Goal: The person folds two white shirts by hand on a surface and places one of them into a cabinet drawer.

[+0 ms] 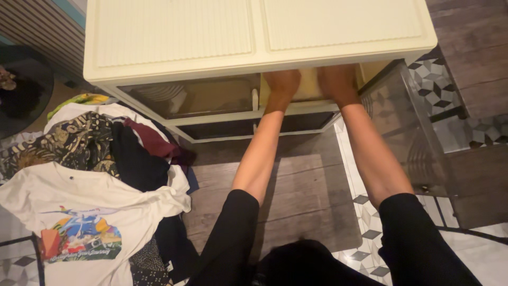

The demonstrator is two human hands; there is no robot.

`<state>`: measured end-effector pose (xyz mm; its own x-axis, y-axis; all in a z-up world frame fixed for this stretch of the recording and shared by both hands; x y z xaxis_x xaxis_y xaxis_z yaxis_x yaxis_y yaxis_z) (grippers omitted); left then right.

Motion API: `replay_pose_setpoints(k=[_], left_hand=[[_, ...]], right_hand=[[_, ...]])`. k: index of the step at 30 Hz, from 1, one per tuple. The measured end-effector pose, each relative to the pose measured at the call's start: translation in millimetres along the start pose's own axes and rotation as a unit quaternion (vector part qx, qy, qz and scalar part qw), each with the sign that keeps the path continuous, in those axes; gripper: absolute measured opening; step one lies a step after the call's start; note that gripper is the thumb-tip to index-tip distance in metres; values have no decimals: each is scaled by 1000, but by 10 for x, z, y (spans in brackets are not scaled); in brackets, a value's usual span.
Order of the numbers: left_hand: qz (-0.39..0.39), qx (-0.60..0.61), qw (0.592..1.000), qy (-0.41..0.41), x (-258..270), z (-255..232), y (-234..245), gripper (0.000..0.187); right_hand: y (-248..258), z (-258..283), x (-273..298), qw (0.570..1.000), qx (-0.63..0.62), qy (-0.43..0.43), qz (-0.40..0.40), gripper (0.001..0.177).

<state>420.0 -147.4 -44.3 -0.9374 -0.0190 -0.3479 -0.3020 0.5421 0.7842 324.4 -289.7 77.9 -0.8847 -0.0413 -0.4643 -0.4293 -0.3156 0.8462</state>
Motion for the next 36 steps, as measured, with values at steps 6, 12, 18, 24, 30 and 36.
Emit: replay_pose_setpoints(k=[6,12,18,24,30,36], left_hand=[[118,-2,967,-225,43,-272,53,57],[143,-176,973,-49,69,-19,163,58],[105,-39,971,-210,195,-144,153,60],[134,-169,976,-39,167,109,275,62],[24,-87,974,-208,361,-115,295,63],[112,-17,982,-150,434,-91,580,68]], right_hand=[[101,147,-13,995,-67,49,63,38],[55,150,18,997,-21,-12,73,40],[-318,10,-44,987,-95,46,122,48],[-255,-109,34,984,-64,-103,129,62],[-481,-69,125,984,9,80,157,36],[-253,3,248,982,-11,47,181,67]])
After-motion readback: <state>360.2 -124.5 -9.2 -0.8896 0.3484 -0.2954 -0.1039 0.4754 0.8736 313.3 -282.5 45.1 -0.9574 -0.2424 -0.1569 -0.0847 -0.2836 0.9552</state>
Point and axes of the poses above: each hand's wrist, its own x-axis away from the middle knuckle, its own y-axis out of the back of the hand, z = x × y, the point moved 3 cm from there along -x, towards the middle knuckle, and after that the axes turned 5 degrees about -x, right-handed, at the moved point
